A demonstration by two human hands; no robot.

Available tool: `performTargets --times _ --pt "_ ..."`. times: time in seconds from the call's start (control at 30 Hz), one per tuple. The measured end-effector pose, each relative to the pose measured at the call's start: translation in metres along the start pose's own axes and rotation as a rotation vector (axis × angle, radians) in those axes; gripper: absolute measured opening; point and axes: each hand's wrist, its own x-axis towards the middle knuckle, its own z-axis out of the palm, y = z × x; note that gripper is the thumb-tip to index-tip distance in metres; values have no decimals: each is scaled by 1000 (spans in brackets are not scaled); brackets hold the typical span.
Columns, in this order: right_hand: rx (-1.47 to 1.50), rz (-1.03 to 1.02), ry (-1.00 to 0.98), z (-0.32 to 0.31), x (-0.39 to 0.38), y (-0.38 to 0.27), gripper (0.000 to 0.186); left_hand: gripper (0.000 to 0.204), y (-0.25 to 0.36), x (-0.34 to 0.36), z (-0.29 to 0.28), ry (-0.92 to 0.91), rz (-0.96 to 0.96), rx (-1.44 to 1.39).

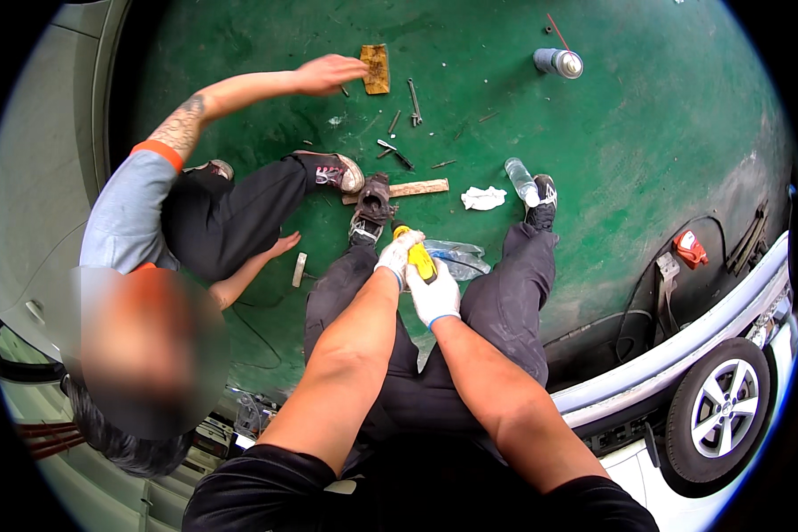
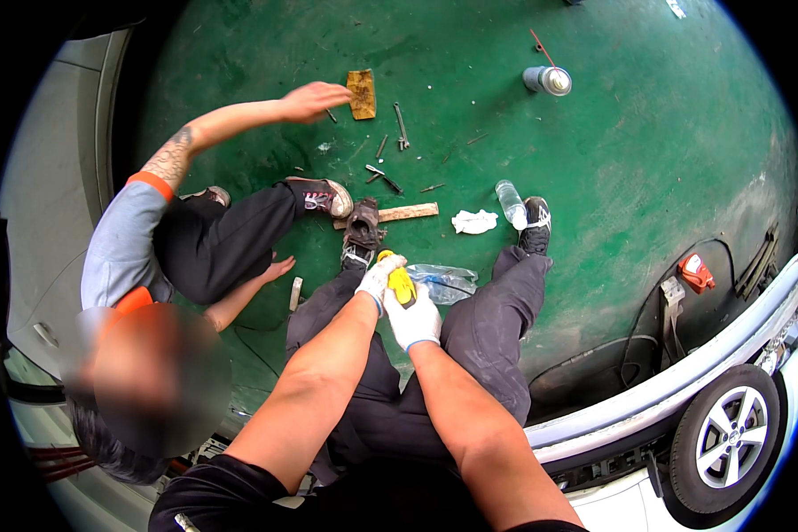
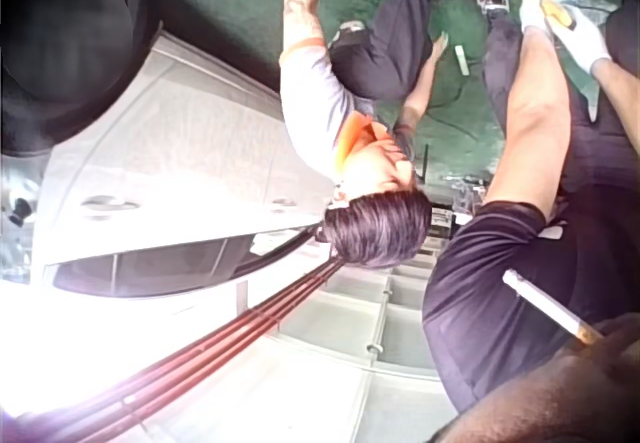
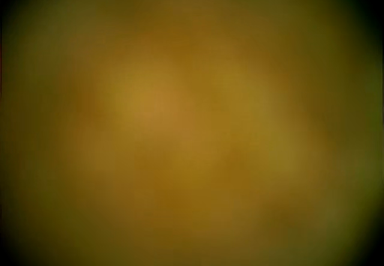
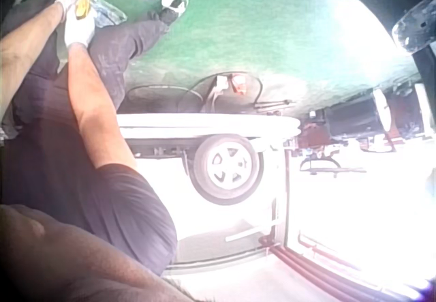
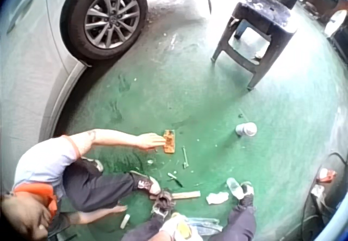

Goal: The person sits on the floor of a garage and uses a yellow power drill to work on a metal car part, likely a brake caliper. They hold the part with one hand while drilling, then inspect the drilled area and rotate the part to view it from different angles.

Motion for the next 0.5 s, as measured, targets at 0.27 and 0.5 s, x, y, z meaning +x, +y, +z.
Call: performTargets --times 0.27,0.5 --pt "-2 -19 5 5 0 7 71 27 -11 20 -16 -66 129 72" --pt "14 -43 17 7 4 11 70 35 -4 11 -10 -71 88 28"
